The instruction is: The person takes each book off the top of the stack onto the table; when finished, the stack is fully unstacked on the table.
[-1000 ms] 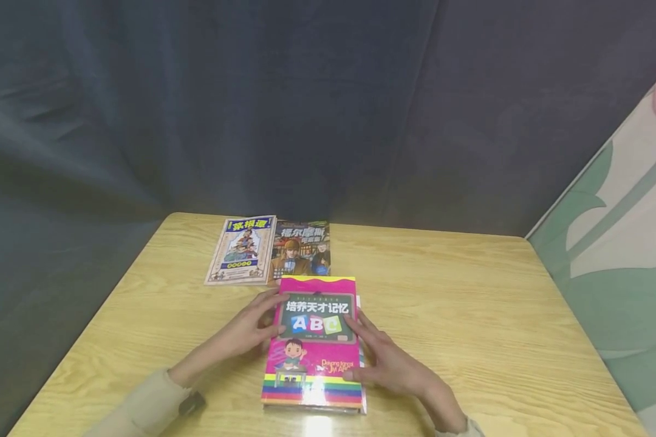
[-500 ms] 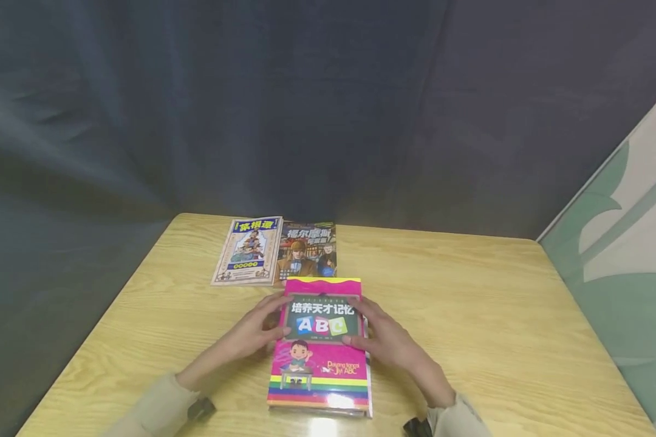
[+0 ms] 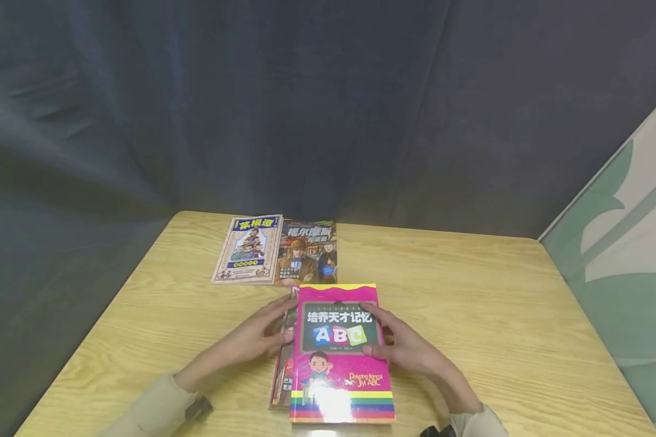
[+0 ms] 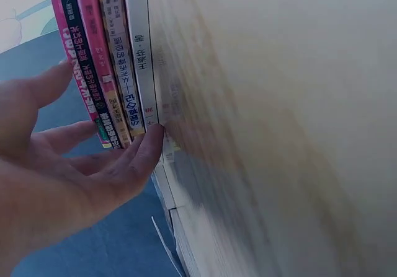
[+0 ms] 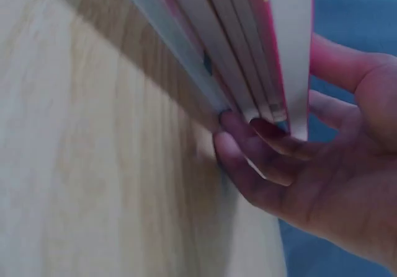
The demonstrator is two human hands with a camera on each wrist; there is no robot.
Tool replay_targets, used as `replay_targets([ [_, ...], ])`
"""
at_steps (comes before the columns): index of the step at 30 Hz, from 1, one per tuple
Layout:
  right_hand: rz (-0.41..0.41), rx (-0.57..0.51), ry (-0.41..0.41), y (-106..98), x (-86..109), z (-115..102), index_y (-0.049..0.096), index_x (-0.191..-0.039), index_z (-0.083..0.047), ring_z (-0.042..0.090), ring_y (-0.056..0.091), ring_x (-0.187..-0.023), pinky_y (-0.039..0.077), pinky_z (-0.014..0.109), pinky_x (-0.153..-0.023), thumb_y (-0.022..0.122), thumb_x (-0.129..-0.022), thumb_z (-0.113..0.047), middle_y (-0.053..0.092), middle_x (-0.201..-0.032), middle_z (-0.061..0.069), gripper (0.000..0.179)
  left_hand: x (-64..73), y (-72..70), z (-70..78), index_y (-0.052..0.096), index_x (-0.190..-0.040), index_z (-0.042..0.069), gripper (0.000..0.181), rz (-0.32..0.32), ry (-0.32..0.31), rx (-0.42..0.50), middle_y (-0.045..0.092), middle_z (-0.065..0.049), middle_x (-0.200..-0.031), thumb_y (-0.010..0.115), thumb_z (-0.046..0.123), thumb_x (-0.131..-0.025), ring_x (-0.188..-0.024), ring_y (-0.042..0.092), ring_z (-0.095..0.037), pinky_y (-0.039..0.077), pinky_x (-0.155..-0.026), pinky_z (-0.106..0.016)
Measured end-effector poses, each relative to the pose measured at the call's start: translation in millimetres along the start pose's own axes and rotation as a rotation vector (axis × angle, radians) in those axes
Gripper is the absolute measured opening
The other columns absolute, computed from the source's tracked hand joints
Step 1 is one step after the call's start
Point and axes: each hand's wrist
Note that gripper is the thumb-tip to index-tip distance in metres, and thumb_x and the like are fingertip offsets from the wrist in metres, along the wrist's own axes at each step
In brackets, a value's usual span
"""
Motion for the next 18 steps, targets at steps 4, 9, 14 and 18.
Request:
replay_targets([
  [4,-0.017,-0.053,0.007,-1.1,0.6,3.7,0.028,-0.153,-0.023,0.034,0.05,-0.111,0.05,0.039,-0.087,0.071,-0.088,-0.023,0.039,-0.138,0.024,0.079,1.1,-0.5,-0.8,0.035,-0.149,0.011,0.071,-0.017,0.001,-0.025,0.017,-0.015,-0.159,0.066,0.036,-0.09,-0.14,0.022,-0.043,0.025,-0.109,-0.061],
  [9,-0.053,-0.186,0.018,-2.5,-3.5,10.5,0.028,-0.153,-0.022,0.036,0.049,-0.115,0.052,0.038,-0.088,0.072,-0.087,-0.017,0.032,-0.145,0.024,0.08,1.2,-0.6,0.0,0.036,-0.149,0.01,0.071,-0.023,-0.002,-0.029,0.017,-0.016,-0.158,0.066,0.034,-0.089,-0.14,0.022,-0.044,0.025,-0.109,-0.061],
  [14,-0.083,-0.24,0.05,-4.7,-6.0,15.7,0.027,-0.153,-0.029,0.035,0.048,-0.118,0.051,0.039,-0.09,0.073,-0.085,-0.015,0.03,-0.148,0.021,0.083,0.4,-0.5,1.8,0.036,-0.149,0.009,0.071,-0.035,-0.002,-0.034,0.016,-0.018,-0.158,0.067,0.032,-0.089,-0.139,0.022,-0.045,0.025,-0.109,-0.062],
  [18,-0.06,-0.203,0.025,-5.5,-3.1,15.2,0.025,-0.153,-0.031,0.033,0.05,-0.116,0.051,0.038,-0.089,0.074,-0.084,-0.016,0.034,-0.145,0.023,0.087,0.1,-0.5,3.1,0.035,-0.149,0.01,0.071,-0.044,0.003,-0.032,0.016,-0.018,-0.158,0.066,0.031,-0.09,-0.139,0.022,-0.045,0.025,-0.109,-0.061],
])
Point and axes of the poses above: each hand's wrist, its own x-axis away from the middle knuckle, its own y-axis out of the palm, z = x × y
